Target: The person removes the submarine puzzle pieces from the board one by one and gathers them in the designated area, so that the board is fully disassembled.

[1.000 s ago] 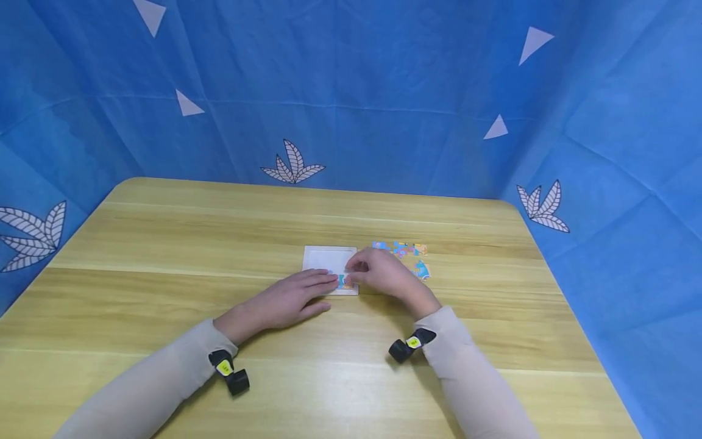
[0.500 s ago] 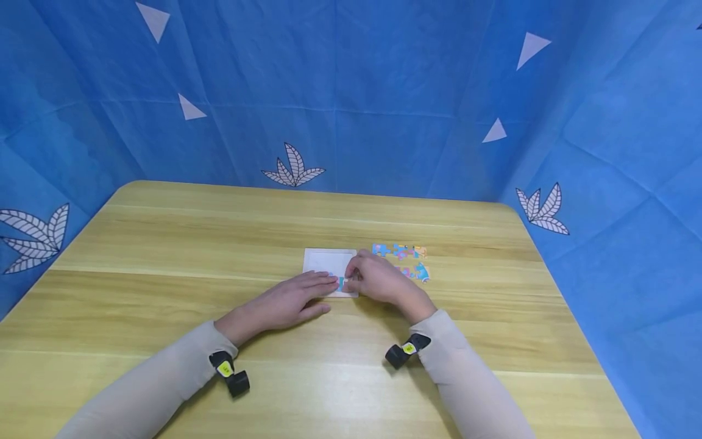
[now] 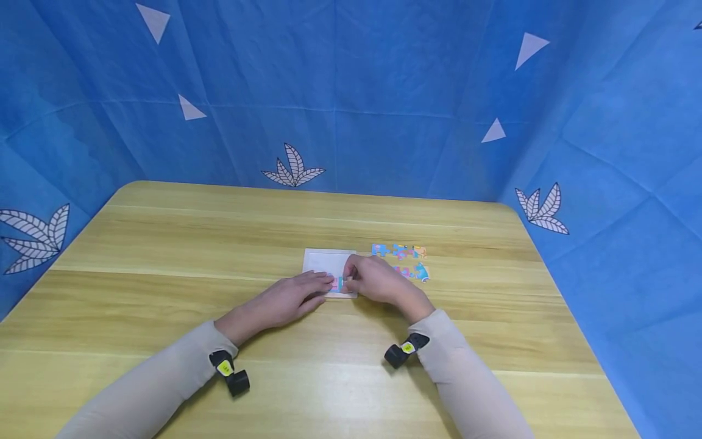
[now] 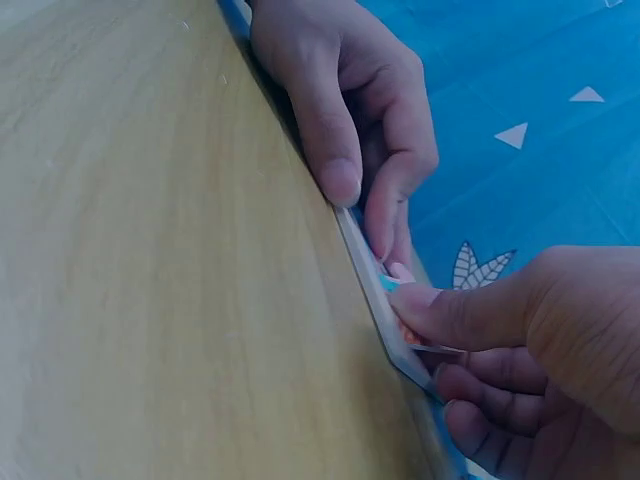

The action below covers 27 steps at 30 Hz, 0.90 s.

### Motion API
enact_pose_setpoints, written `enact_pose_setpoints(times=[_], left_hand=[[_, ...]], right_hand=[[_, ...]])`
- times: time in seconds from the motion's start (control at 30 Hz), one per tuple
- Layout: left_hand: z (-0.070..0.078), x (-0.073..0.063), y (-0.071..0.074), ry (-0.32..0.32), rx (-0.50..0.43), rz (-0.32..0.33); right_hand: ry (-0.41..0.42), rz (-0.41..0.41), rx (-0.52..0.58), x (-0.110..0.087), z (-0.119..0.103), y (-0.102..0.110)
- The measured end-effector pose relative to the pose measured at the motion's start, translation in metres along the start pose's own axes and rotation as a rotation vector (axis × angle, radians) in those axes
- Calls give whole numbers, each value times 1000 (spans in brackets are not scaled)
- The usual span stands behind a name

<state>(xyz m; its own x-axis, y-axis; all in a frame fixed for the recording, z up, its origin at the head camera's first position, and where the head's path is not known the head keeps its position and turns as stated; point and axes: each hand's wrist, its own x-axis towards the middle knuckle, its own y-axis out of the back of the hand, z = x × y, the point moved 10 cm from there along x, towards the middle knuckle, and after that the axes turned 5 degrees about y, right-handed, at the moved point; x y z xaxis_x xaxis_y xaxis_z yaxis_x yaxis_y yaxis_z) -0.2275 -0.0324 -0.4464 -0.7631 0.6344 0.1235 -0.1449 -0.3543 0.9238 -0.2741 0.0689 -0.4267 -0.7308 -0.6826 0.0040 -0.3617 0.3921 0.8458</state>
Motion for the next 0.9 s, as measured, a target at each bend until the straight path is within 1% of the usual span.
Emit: enact_pose_setpoints(times=[0.1, 0.23, 0.5, 0.73, 0.9], left_hand=[[-1, 0, 0, 5, 4, 5], [-1, 0, 1, 1, 2, 11], [0, -1, 2, -30, 16, 29], [-1, -1, -1, -27, 28, 27], [0, -1, 0, -46, 32, 42]], right_hand=[[3, 2, 44, 0, 0, -1], [12, 11, 76, 0, 1, -1], [42, 79, 136, -3, 4, 11], [16, 95, 164, -7, 8, 22], [-37, 121, 197, -17, 14, 34]])
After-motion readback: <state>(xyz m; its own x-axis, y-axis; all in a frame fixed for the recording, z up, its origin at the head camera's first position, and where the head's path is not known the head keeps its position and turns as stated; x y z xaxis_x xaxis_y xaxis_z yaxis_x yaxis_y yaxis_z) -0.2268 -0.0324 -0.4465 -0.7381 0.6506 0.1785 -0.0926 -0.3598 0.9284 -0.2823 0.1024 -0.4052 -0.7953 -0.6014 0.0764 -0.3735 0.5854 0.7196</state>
